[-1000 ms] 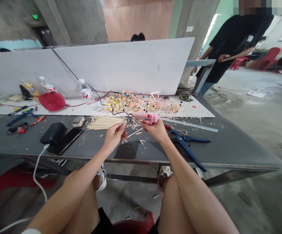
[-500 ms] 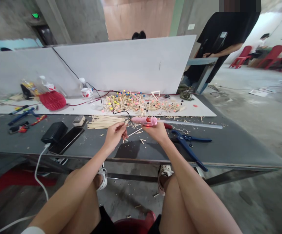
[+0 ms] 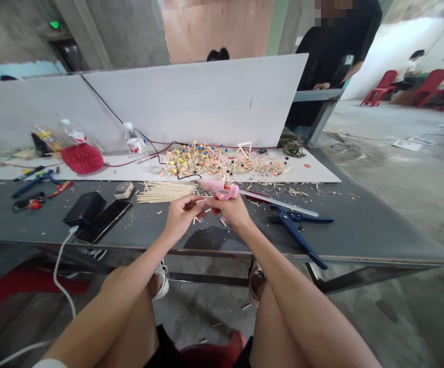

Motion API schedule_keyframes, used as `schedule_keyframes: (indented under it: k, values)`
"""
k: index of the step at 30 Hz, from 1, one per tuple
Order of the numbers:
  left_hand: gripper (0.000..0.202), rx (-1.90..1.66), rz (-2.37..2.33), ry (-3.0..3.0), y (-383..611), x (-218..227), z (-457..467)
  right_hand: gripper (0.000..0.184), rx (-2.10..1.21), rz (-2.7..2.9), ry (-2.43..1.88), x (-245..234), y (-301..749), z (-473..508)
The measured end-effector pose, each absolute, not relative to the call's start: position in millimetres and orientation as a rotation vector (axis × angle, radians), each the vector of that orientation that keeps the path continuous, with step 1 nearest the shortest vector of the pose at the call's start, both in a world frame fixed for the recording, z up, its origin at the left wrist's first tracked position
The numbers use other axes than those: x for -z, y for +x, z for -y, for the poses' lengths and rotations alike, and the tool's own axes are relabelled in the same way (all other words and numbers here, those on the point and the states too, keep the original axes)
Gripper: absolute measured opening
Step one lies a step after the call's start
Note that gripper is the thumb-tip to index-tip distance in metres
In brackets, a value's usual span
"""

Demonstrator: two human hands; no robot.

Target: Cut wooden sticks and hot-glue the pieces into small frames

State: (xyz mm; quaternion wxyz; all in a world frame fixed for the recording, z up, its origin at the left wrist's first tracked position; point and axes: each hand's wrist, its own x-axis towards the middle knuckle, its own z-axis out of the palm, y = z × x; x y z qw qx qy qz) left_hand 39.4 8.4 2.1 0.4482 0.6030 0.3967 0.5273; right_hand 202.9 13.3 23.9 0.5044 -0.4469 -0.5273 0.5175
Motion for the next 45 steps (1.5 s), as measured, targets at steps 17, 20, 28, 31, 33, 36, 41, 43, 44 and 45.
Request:
schedule_keyframes:
  k: [17, 20, 28, 31, 33, 36, 41, 43, 44, 45]
  values:
    - [0.025, -1.467, -0.978, 1.536, 43.5, -6.9, -0.3, 0.028, -1.345, 1.130, -0.955, -19.5, 195.9, -10.5]
    - [0.028, -1.474, -1.008, 1.526, 44.1, -6.1, 0.3, 0.027, -1.377, 1.118, -0.960, -15.8, 194.4, -12.1]
    - [0.030, -1.449, -1.026, 1.366, 44.6, -1.0, -6.6, 0.031, -1.225, 1.122, -1.060, -21.0, 194.4, -8.0]
    - [0.029, -1.445, -0.997, 1.302, 41.7, 0.7, -12.6, 0.029, -1.055, 1.244, -1.179, -27.6, 201.7, -5.5]
    - [0.030, -1.466, -1.012, 1.299, 39.3, 0.7, -15.0, 0.027, -0.970, 1.324, -1.243, -30.5, 207.4, -4.6]
    - [0.033, -1.491, -1.040, 1.315, 36.5, -0.6, -15.6, 0.026, -0.890, 1.386, -1.282, -31.8, 213.9, -3.8]
    - [0.036, -1.500, -1.047, 1.314, 35.4, -1.4, -14.3, 0.020, -0.840, 1.437, -1.326, -31.1, 217.2, -2.8]
    - [0.036, -1.496, -1.045, 1.306, 35.7, -0.9, -14.2, 0.017, -0.828, 1.464, -1.314, -31.2, 217.3, -2.8]
    - [0.036, -1.493, -1.044, 1.301, 36.0, -0.7, -14.1, 0.015, -0.823, 1.484, -1.291, -31.2, 217.3, -3.0]
    - [0.035, -1.493, -1.043, 1.298, 36.3, -0.6, -14.1, 0.014, -0.815, 1.502, -1.265, -31.4, 217.2, -3.3]
